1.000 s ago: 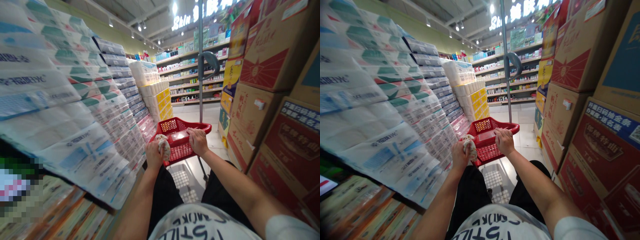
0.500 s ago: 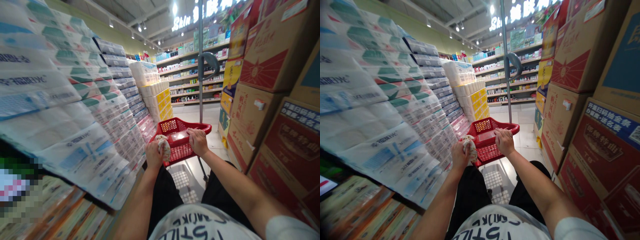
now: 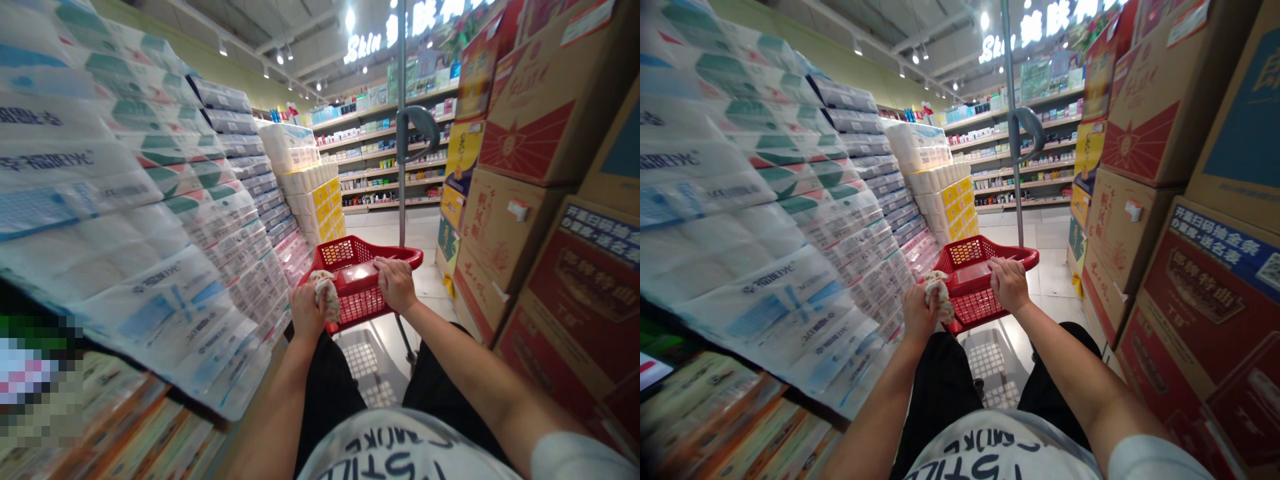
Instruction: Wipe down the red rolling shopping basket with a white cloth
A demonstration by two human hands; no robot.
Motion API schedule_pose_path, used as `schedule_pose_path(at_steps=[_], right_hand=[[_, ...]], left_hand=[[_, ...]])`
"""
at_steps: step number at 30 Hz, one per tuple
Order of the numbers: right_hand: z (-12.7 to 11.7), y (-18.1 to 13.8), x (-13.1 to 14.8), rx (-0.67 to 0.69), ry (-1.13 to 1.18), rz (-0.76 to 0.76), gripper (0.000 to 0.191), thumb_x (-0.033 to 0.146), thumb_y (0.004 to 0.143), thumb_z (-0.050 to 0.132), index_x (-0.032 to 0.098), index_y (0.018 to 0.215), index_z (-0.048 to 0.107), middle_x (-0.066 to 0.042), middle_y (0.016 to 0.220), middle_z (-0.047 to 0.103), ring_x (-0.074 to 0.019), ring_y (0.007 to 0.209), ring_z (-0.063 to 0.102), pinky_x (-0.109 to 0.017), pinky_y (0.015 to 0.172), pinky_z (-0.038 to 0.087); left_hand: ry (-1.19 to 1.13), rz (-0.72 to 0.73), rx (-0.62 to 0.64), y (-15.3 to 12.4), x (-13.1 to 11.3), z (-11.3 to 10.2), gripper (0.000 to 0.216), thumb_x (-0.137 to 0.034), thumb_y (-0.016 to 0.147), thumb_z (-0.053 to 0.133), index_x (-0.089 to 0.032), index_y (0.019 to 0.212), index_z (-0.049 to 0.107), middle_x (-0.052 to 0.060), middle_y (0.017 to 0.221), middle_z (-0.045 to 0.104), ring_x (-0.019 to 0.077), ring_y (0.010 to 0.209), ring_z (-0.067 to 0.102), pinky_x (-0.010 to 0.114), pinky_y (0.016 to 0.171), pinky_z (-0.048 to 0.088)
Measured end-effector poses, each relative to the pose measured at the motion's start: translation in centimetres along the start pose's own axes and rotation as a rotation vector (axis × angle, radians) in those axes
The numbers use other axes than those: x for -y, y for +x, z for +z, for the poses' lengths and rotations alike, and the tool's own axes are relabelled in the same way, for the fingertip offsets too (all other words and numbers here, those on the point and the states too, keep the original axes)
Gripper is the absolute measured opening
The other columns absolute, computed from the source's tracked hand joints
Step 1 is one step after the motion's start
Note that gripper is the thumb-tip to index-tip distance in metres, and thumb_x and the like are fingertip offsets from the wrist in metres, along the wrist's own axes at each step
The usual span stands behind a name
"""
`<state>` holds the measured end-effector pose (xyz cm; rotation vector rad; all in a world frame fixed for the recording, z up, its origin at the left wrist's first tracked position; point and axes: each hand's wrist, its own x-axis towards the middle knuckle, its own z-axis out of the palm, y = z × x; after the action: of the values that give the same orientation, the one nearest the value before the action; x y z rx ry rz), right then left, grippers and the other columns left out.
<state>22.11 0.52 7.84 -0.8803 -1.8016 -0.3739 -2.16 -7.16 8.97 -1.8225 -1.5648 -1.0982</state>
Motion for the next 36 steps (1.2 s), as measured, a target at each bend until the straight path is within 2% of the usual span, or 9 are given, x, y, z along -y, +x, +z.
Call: schedule_pose_path(at_steps=[36], right_hand=[[-0.21, -0.14, 0.3, 0.0, -0.009, 0.007, 0.028, 0.019, 0.093, 0.042, 0.02, 0.116, 0.059, -0.007, 0.119, 0.064, -0.0234, 0.11, 0.055, -0.042, 0.098, 0.035]], left_hand=[[-0.008, 0.007, 0.001, 0.0, -0.01, -0.24, 0.027, -0.036, 0.094, 0.041, -0.017, 0.102, 0.058, 0.008, 0.091, 0.062, 0.0232, 0.089, 0.054, 0.038, 0.086, 0.038]])
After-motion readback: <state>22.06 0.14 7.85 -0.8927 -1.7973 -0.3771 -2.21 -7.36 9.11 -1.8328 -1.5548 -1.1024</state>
